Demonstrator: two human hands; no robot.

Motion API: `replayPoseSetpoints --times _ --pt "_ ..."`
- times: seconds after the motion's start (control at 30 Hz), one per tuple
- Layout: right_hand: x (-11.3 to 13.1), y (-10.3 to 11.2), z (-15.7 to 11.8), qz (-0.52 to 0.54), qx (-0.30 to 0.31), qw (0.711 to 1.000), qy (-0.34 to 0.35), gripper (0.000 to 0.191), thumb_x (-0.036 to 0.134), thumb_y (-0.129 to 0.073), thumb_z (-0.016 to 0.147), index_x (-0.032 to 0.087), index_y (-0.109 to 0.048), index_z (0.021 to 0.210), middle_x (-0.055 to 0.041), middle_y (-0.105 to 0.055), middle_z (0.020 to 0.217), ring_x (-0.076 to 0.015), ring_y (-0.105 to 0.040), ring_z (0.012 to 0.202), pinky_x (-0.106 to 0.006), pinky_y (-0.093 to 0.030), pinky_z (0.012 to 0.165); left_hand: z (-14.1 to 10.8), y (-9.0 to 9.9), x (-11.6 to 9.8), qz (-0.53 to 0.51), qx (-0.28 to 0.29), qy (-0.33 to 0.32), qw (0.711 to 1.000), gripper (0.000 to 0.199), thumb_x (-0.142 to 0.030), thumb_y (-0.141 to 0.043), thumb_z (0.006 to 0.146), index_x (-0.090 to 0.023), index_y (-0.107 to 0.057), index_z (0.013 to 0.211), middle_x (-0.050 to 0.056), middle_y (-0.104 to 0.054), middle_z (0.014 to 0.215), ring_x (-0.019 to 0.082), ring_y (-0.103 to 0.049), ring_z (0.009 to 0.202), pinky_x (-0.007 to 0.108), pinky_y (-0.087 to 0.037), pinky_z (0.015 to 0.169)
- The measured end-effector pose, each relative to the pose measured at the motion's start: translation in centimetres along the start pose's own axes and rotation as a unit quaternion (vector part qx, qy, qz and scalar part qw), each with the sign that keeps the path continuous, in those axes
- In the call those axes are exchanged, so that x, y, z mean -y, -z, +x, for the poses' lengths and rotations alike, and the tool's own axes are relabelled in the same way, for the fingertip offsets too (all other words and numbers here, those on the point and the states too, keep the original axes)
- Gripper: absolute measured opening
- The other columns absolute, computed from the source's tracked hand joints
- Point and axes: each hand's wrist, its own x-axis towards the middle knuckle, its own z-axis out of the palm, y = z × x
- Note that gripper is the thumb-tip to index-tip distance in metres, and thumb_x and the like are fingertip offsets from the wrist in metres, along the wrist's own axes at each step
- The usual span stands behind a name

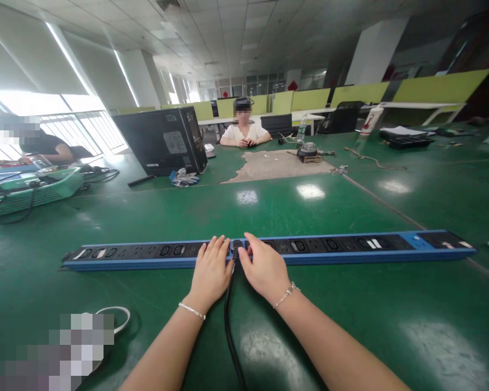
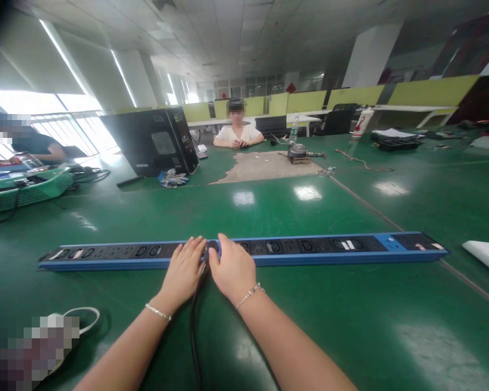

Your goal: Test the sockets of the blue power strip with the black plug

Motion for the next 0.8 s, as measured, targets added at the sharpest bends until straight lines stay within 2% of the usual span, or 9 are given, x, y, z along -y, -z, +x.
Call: replayPoseSetpoints --times 0.07,0.13,0.27,0.47,0.7,0.8 --pt "2.2 -0.2 0.8 -0.039 0.036 0.998 -0.031 0.047 0.037 -0.038 0.092 0.009 -0.052 0.126 -0.0149 -0.065 0.112 -0.0229 -0.064 0.096 -0.033 -0.049 0.081 -0.5 -0.4 -0.1 0.018 0.022 -0.008 1.000 0.047 -0.022 -0.033 0.090 -0.014 -0.046 0.134 0.012 -0.044 0.143 0.026 -0.035 0.135 0.045 -0.025 0.111" --pt "3.8 -0.4 1.5 -0.089 0.076 0.992 -0.034 0.039 0.029 -0.037 0.091 0.008 -0.059 0.115 -0.0174 -0.067 0.106 -0.0244 -0.066 0.091 -0.033 -0.050 0.075 -0.6 -0.6 -0.1 0.024 0.031 -0.006 0.999 0.048 -0.020 -0.030 0.090 -0.013 -0.045 0.135 0.012 -0.042 0.144 0.025 -0.034 0.135 0.044 -0.025 0.111" --pt "5.3 -0.6 2.3 -0.151 0.131 0.979 -0.048 0.032 0.011 -0.035 0.086 0.004 -0.060 0.105 -0.0196 -0.069 0.089 -0.0259 -0.069 0.082 -0.034 -0.051 0.067 -0.6 -0.8 0.1 0.013 0.022 -0.013 1.000 0.050 -0.025 -0.036 0.089 -0.015 -0.043 0.138 0.011 -0.040 0.145 0.026 -0.033 0.136 0.043 -0.023 0.111" --pt "5.9 -0.8 2.5 -0.186 0.125 0.972 -0.066 0.032 0.009 -0.035 0.085 0.001 -0.058 0.106 -0.0212 -0.070 0.085 -0.0263 -0.070 0.081 -0.034 -0.052 0.065 -0.6 -1.4 0.3 -0.013 0.003 -0.014 1.000 0.049 -0.026 -0.037 0.090 -0.018 -0.043 0.138 0.010 -0.041 0.145 0.025 -0.032 0.136 0.041 -0.023 0.110" --pt "5.3 -1.4 2.5 -0.181 0.115 0.974 -0.070 0.029 0.012 -0.034 0.087 0.007 -0.060 0.098 -0.0189 -0.070 0.085 -0.0264 -0.070 0.080 -0.034 -0.052 0.067 -0.5 -1.4 0.2 -0.031 -0.019 -0.008 0.999 0.046 -0.024 -0.039 0.088 -0.017 -0.048 0.133 0.011 -0.045 0.142 0.026 -0.037 0.133 0.042 -0.027 0.108" --pt "5.8 -0.3 2.2 -0.180 0.106 0.975 -0.075 0.029 0.014 -0.034 0.088 0.009 -0.060 0.100 -0.0172 -0.070 0.084 -0.0258 -0.070 0.078 -0.033 -0.051 0.065 -0.4 -1.3 0.1 -0.030 -0.023 -0.003 0.999 0.044 -0.023 -0.041 0.087 -0.015 -0.051 0.129 0.012 -0.047 0.140 0.026 -0.039 0.132 0.042 -0.028 0.108"
